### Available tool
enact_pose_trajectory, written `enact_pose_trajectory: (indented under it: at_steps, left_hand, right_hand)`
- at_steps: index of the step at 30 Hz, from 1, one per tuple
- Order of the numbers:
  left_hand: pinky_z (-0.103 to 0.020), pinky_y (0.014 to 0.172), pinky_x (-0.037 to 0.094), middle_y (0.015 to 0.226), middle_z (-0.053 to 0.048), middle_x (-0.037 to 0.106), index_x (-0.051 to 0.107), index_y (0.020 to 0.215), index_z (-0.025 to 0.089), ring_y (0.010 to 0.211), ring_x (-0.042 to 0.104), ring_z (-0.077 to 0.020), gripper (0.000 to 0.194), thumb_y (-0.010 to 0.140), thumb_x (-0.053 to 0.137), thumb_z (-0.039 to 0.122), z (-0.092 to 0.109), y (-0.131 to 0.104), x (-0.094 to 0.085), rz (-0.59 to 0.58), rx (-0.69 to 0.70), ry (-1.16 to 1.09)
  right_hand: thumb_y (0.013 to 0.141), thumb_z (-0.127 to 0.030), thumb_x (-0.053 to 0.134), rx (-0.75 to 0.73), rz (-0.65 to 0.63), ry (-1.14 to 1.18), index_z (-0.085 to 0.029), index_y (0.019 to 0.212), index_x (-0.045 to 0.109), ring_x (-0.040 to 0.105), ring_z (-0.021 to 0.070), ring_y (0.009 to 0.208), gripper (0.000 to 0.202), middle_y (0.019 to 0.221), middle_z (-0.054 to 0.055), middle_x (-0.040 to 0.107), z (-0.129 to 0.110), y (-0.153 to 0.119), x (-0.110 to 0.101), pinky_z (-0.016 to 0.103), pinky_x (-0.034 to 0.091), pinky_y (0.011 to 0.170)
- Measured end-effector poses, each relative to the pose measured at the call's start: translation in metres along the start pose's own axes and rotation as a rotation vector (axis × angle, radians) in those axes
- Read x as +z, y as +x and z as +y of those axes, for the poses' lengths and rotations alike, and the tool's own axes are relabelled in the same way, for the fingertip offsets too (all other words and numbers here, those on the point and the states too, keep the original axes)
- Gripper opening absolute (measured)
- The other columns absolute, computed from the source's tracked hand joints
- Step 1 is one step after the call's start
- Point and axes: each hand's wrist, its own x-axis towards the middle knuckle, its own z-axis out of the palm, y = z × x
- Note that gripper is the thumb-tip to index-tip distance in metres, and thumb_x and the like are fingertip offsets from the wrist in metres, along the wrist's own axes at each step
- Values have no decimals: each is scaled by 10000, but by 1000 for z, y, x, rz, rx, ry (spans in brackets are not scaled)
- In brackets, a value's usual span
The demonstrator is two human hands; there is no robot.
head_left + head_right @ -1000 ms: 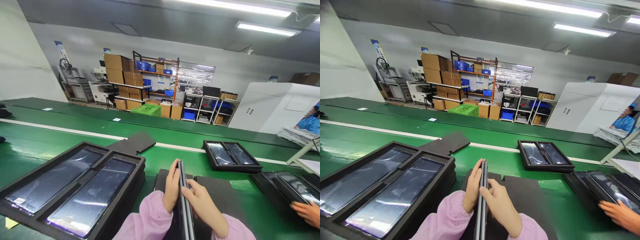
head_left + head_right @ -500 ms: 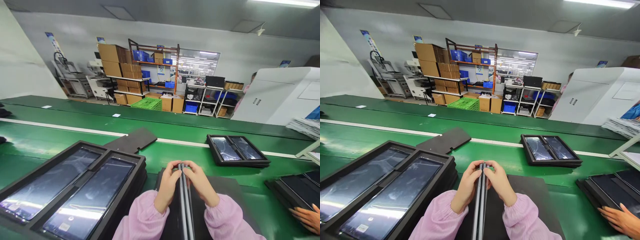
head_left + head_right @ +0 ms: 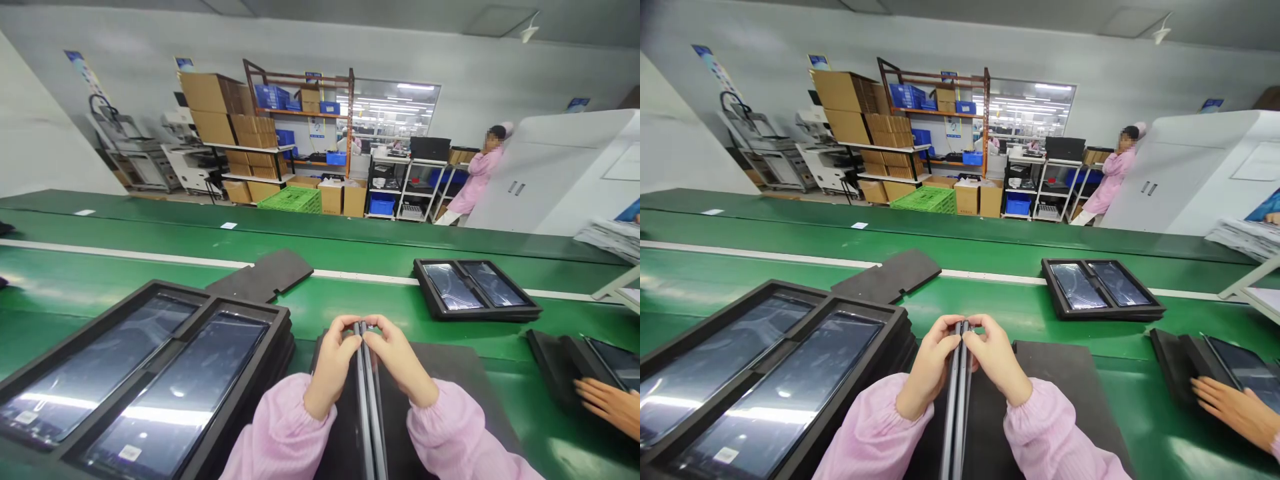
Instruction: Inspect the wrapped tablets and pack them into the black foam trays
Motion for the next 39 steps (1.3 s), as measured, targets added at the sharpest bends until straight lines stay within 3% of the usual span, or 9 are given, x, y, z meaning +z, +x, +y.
enact_pose_trajectory:
  at_steps: [10,23,39]
  left_hand:
    - [-308,753,445,860,-22,626,572,921,186,811,574,-179,238,684,559,199,2,0,1,-29,-40,-56]
    - [-316,643,485,810,-24,621,596,938,172,656,584,-169,284,671,618,266,0,1,-2,-51,-65,-93]
    - [-308,611,504,802,-7,602,577,933,190,642,583,-158,259,685,598,263,-2,0,-3,-42,-70,-105]
  right_hand:
    - [662,-265,521,6,-92,111,-159,981,494,455,77,390,337,504,-79,521,0,0,-3,198,403,395]
    - [620,-271,502,-14,-100,151,-176,919,453,421,71,373,318,527,-83,500,5,3,1,183,366,351]
    - [654,-288,497,-28,-102,171,-190,940,441,419,74,409,307,561,-88,456,12,3,4,184,352,370]
